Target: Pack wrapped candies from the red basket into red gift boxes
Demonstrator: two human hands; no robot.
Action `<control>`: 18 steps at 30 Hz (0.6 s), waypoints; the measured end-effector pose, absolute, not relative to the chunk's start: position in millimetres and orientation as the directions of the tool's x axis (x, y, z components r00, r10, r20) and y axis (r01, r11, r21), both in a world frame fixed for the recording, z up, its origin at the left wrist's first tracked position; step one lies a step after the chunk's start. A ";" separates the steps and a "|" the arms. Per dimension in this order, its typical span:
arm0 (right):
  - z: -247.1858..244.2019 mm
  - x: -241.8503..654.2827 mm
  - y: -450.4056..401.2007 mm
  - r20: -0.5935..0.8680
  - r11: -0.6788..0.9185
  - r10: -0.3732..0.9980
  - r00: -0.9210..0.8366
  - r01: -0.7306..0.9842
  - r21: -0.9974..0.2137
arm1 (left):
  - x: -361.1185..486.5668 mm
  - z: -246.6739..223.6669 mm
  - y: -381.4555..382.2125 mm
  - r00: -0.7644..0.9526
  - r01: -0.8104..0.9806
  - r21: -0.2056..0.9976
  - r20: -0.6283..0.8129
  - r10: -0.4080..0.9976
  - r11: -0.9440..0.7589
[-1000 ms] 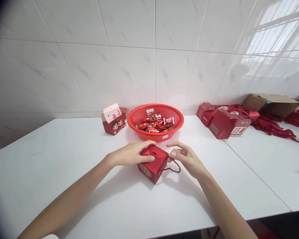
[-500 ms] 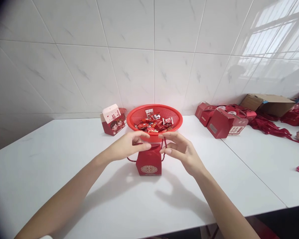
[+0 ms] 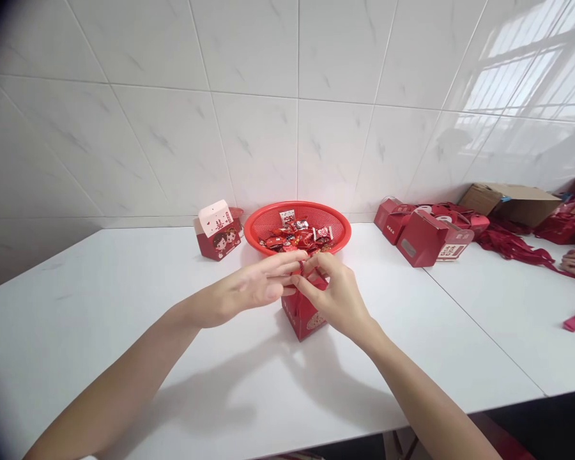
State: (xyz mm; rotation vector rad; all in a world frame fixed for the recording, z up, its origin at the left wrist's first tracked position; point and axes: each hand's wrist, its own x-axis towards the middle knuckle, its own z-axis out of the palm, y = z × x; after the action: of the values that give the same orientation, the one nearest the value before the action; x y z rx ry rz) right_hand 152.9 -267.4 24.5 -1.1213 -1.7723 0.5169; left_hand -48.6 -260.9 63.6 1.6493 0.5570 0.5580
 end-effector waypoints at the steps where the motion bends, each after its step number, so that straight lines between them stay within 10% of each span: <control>1: 23.8 151.7 -267.8 0.495 0.495 0.858 -0.139 0.480 -0.724 | -48.3 62.5 -261.8 0.774 0.059 0.987 0.050 0.631 -0.150; 18: 46.0 327.2 -245.6 0.387 0.301 0.696 0.605 0.243 -0.922 | -51.8 51.0 -243.7 0.775 0.264 0.915 -0.013 0.632 -0.305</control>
State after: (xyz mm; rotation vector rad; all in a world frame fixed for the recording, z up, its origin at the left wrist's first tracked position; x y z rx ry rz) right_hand 327.2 -245.6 46.0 -1.2690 -0.9231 0.3645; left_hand -51.8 -243.7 51.0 1.8917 0.6821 0.4276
